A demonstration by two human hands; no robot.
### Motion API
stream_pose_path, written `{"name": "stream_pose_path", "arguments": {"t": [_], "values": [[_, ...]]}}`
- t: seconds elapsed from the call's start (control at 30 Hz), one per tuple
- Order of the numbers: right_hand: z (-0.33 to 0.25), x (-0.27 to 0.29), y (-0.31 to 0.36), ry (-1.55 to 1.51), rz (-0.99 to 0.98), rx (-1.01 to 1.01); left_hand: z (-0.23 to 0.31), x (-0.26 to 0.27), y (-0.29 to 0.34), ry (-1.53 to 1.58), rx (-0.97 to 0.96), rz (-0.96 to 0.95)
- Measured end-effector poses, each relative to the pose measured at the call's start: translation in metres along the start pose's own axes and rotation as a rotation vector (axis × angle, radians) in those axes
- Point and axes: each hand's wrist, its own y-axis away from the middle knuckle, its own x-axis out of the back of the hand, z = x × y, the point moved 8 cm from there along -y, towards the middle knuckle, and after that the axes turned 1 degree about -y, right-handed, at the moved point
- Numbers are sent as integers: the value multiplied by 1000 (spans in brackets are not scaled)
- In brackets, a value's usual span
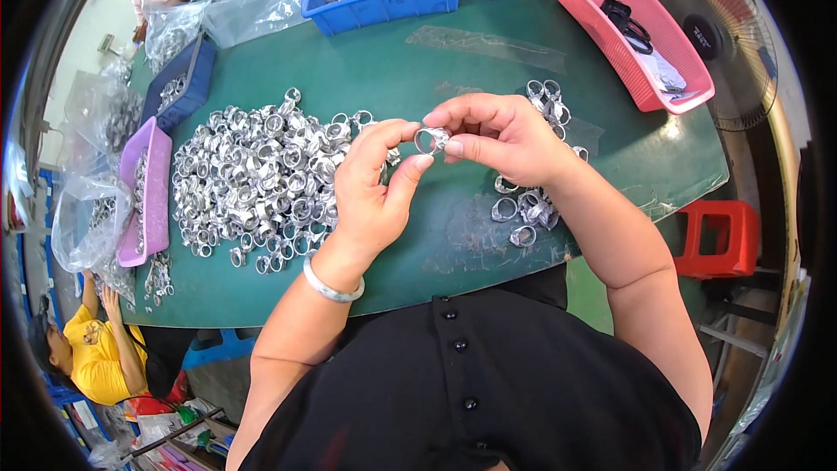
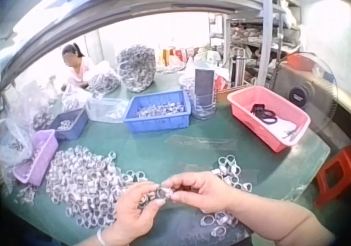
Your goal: The person picks up metal rings from a large pile, rotates them by hand to check for defects, and places them into a separate pile on the table.
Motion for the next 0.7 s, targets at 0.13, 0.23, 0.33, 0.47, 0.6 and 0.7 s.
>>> {"name": "stream_pose_path", "arguments": {"t": [0.13,0.23,0.33,0.47,0.6,0.7], "values": [[2,-2,2,-14,-6,31,-10,-6,9,266,171,-12],[-3,-3,3,92,7,82,-13,-9,8,496,342,21],[-23,-8,7,401,47,272,-26,-14,19,796,714,55],[-30,-14,8,539,53,345,-26,-31,35,1181,931,43],[-33,-16,10,607,83,392,-23,-40,44,1337,1044,32],[-33,-16,10,619,76,374,-22,-42,47,1418,1059,9]]}}
